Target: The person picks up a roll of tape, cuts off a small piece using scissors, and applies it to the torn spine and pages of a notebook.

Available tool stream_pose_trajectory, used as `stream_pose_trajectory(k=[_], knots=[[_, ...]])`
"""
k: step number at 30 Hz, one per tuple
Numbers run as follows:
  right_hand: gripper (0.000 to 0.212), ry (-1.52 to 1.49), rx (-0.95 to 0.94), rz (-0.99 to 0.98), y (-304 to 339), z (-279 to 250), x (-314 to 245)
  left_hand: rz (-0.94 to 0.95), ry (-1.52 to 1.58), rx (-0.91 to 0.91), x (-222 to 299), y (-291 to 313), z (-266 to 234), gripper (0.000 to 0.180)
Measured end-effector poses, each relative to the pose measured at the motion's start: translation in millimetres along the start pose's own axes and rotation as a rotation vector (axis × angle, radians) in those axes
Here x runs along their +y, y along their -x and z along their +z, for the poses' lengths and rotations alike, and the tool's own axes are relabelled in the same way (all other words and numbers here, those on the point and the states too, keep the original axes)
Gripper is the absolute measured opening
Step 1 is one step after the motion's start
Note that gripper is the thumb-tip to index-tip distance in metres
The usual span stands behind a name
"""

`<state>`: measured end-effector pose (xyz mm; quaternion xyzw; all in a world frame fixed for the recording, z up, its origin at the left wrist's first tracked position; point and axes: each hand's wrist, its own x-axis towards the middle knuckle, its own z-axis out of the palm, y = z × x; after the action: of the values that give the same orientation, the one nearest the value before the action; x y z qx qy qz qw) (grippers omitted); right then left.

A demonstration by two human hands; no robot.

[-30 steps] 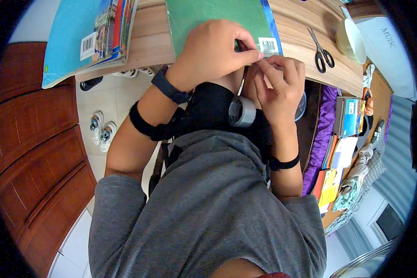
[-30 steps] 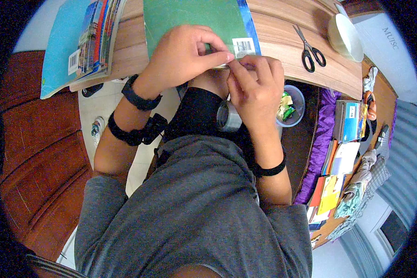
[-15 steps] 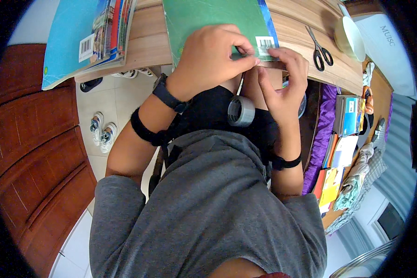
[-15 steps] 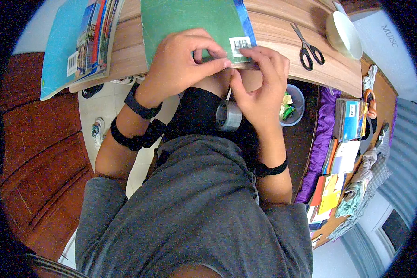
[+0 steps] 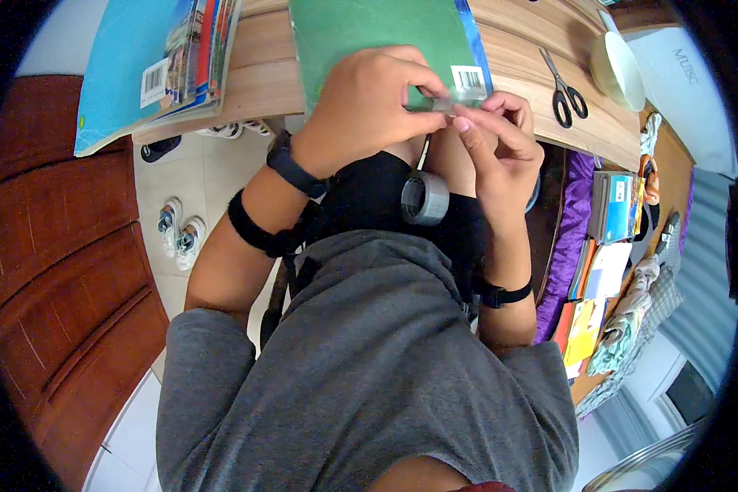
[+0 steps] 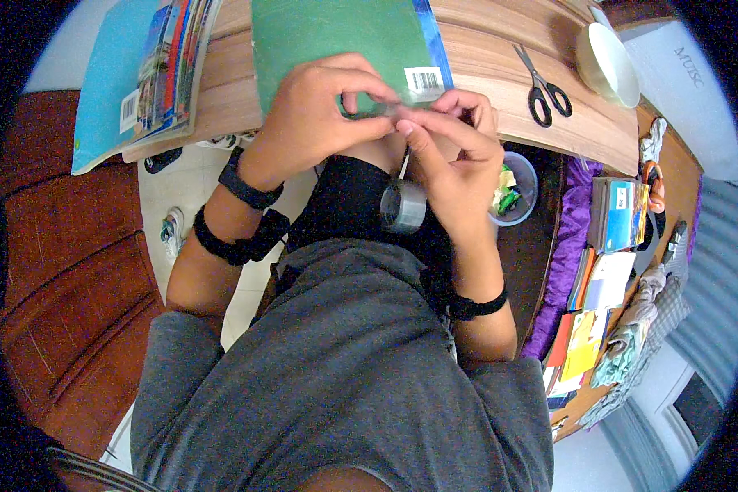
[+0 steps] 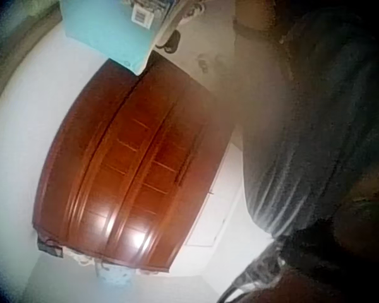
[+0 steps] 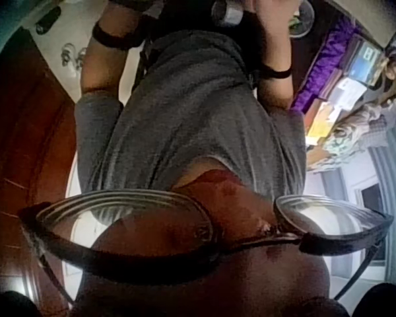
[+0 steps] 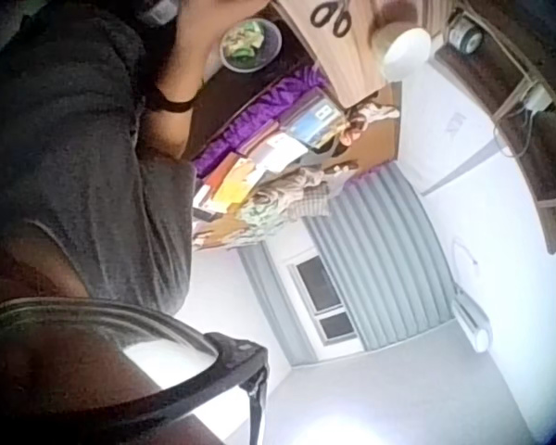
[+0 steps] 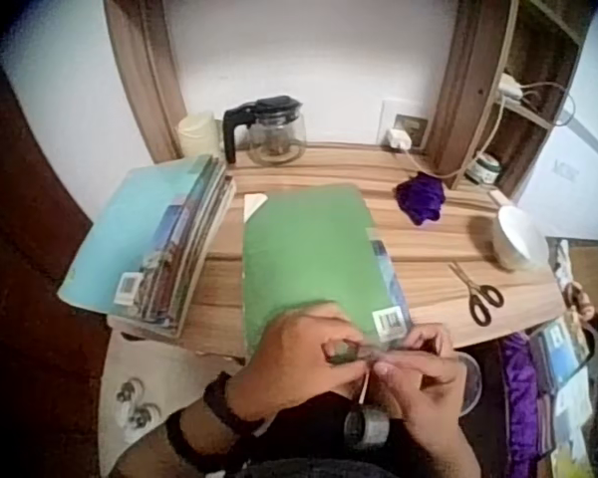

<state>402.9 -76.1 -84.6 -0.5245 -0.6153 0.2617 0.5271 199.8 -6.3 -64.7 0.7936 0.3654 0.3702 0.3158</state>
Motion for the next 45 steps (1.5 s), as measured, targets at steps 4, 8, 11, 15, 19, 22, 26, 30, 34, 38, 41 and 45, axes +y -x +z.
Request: stream_pose_trajectory(k=[4, 8, 11, 15, 19, 22, 26, 30, 34, 38, 41, 45], knots=[[0.02, 0.002, -0.071, -0.018, 1.5, -4.3, -3.1, 0.039, -0.017, -0.024, -4.5, 1.9, -0.4, 0.028], [0.019, 0.006, -0.141, -0.023, -2.1, -6.9, -9.1, 0.054, -0.013, -0.047, -6.4, 2.9, -1.5, 0.032], [0.018, -0.002, -0.114, -0.009, 0.6, -9.1, -8.7, 0.089, -0.028, -0.082, -4.5, 1.5, -6.0, 0.038], [0.014, 0.085, -0.094, -0.107, 2.5, -10.4, -6.8, 0.097, -0.026, -0.083, -6.9, 5.5, -6.2, 0.043], [0.013, 0.134, -0.116, -0.199, 1.5, -10.6, -5.1, 0.173, -0.147, -0.061, -9.8, 6.6, -4.9, 0.04], [0.013, 0.12, -0.11, -0.2, 5.4, -9.3, -1.1, 0.206, -0.209, -0.062, -7.4, 8.4, -5.6, 0.037], [0.014, 0.121, -0.103, -0.212, 9.5, -6.7, 0.7, 0.257, -0.263, -0.07, -7.4, 8.8, -6.9, 0.034], [0.013, 0.118, -0.089, -0.229, 12.3, -4.6, 3.4, 0.332, -0.318, -0.067, -4.8, 7.9, -9.1, 0.029], [0.014, 0.144, -0.12, -0.244, 13.5, -6.6, 3.4, 0.4, -0.384, -0.046, -7.4, 8.5, -7.9, 0.024], [0.016, 0.145, -0.134, -0.246, 14.5, -6.7, 6.5, 0.459, -0.405, -0.052, -13.3, 9.0, -8.2, 0.019], [0.017, 0.126, -0.123, -0.222, 14.4, -5.5, 2.8, 0.502, -0.435, -0.043, -13.6, 8.6, -8.7, 0.02], [0.018, 0.132, -0.123, -0.251, 15.9, -5.3, 7.6, 0.466, -0.496, -0.085, -9.8, 9.8, -11.8, 0.031]])
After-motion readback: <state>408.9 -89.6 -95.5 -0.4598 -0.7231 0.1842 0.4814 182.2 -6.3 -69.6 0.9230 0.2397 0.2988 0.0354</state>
